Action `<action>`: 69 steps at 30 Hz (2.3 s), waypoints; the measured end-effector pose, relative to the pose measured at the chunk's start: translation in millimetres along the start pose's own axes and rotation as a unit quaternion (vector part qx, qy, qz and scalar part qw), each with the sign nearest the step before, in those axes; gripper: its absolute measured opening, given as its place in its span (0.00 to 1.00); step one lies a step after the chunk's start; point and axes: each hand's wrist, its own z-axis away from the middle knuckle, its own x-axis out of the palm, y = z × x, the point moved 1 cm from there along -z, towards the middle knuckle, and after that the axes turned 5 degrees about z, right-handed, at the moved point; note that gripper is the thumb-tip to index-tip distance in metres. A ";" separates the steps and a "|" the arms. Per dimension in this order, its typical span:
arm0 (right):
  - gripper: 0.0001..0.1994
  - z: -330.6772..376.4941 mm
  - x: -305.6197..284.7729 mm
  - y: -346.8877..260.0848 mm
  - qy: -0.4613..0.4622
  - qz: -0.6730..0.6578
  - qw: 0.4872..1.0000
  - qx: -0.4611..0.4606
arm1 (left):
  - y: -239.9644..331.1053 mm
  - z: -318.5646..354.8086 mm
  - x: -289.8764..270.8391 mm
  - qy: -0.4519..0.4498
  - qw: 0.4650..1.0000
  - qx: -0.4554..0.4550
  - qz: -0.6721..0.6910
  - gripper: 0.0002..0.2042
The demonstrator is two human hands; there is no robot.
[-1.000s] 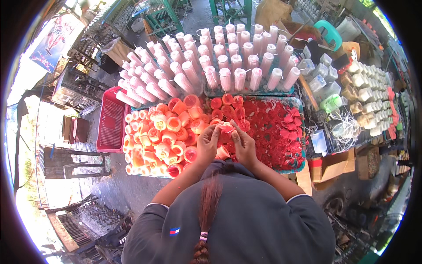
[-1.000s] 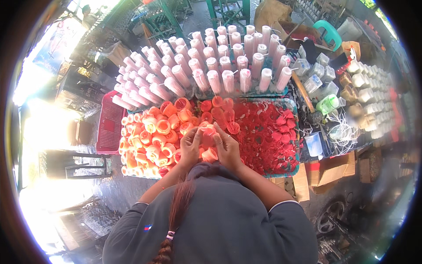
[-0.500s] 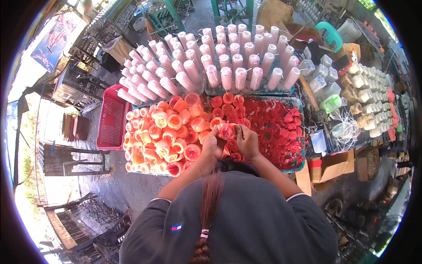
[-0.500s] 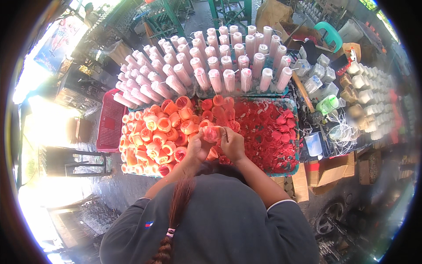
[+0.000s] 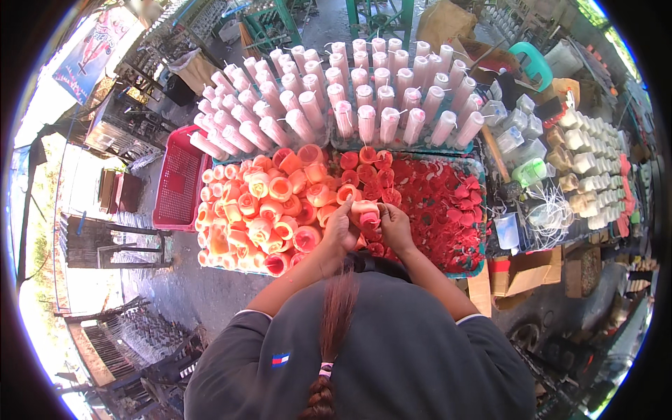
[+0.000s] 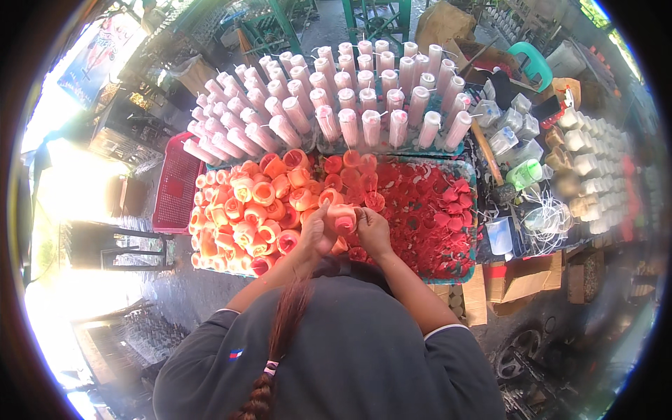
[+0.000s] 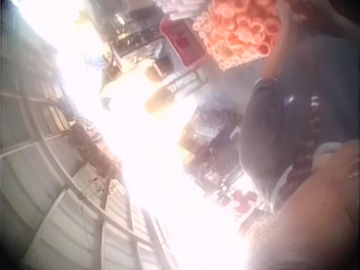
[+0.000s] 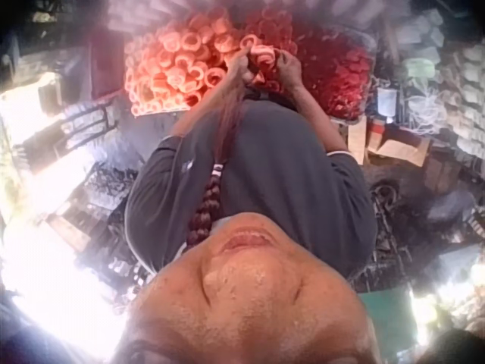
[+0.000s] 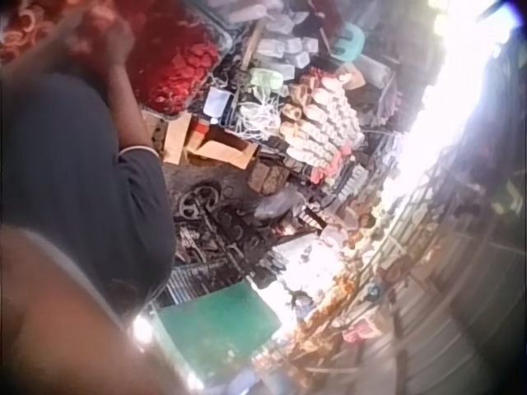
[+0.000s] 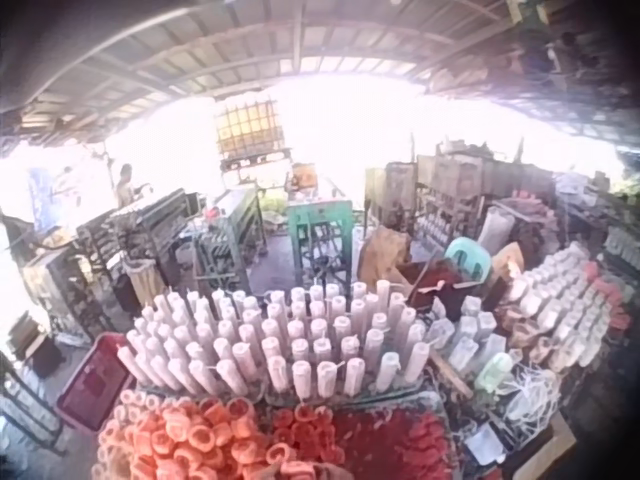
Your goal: The person repeatedly picks up red candle bases and inserts white wicks into them by hand. They place the assembled candles into a cardboard box. The work is performed at a table with many pre-made candles and wicks visible.
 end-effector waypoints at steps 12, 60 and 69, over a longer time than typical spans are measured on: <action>0.16 14.8 -2.0 -9.0 -0.062 -0.078 0.994 0.047 | -5.4 10.4 -9.5 -0.042 0.997 -0.050 -0.043 0.21; 0.34 15.1 -48.3 -28.5 -0.263 0.054 0.940 0.213 | -6.3 18.3 -11.7 -0.094 0.898 0.093 -0.420 0.15; 0.19 38.2 -42.5 -60.5 -0.361 -0.155 0.863 0.318 | -10.3 31.6 21.9 -0.094 0.863 0.235 -0.437 0.09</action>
